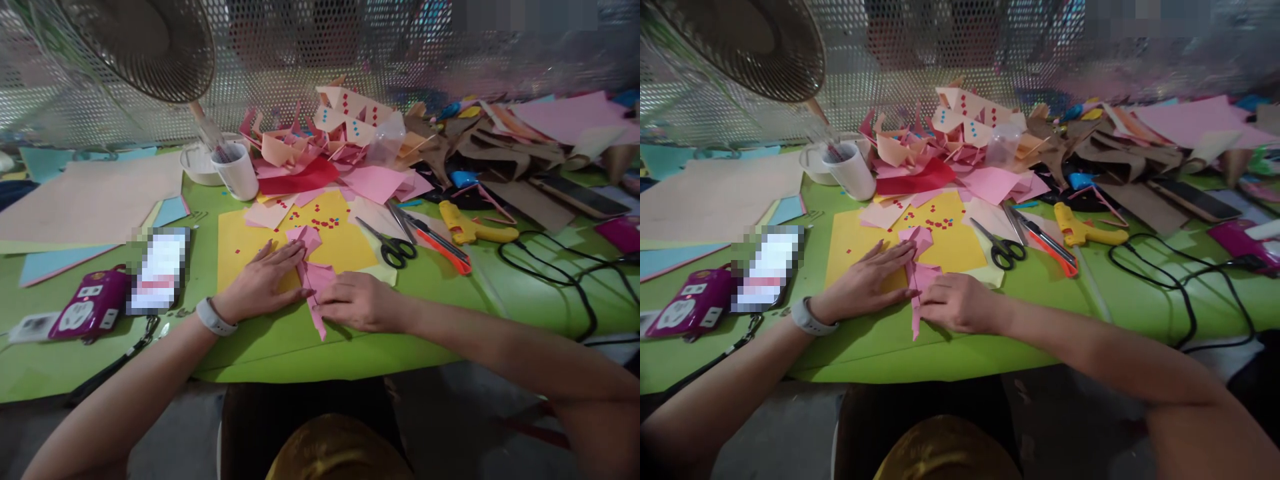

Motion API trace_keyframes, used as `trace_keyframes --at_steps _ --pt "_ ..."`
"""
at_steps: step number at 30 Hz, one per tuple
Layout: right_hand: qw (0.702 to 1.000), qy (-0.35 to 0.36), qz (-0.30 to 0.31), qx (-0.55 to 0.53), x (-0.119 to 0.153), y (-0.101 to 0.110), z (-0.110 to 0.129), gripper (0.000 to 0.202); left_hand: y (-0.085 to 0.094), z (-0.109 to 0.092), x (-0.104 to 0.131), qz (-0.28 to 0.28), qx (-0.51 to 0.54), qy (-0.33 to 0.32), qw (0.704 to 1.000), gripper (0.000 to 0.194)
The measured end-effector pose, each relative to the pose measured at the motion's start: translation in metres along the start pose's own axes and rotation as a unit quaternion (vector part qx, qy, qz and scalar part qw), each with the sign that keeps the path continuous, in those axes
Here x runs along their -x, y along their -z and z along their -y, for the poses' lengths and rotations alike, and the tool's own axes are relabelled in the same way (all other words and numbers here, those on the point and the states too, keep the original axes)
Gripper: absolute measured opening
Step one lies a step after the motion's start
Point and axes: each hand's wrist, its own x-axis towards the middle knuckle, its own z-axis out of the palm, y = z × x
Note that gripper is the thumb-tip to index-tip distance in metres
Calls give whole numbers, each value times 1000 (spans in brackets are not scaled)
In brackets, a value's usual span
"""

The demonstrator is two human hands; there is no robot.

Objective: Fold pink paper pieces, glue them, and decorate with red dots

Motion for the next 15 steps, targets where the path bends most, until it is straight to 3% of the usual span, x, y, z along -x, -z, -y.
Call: trace_keyframes --at_steps 4,8,11,15 --pt "995 -66 6 -77 -2 -1 -1 18 0 0 0 10 4 6 1000 78" --pt "999 13 -10 37 -3 1 6 15 1 0 0 16 -8 5 1000 77" --pt "992 70 24 98 -2 2 8 19 0 0 0 9 -4 3 1000 78" --pt "999 30 31 30 -2 2 6 22 0 0 0 5 9 -1 1000 77"
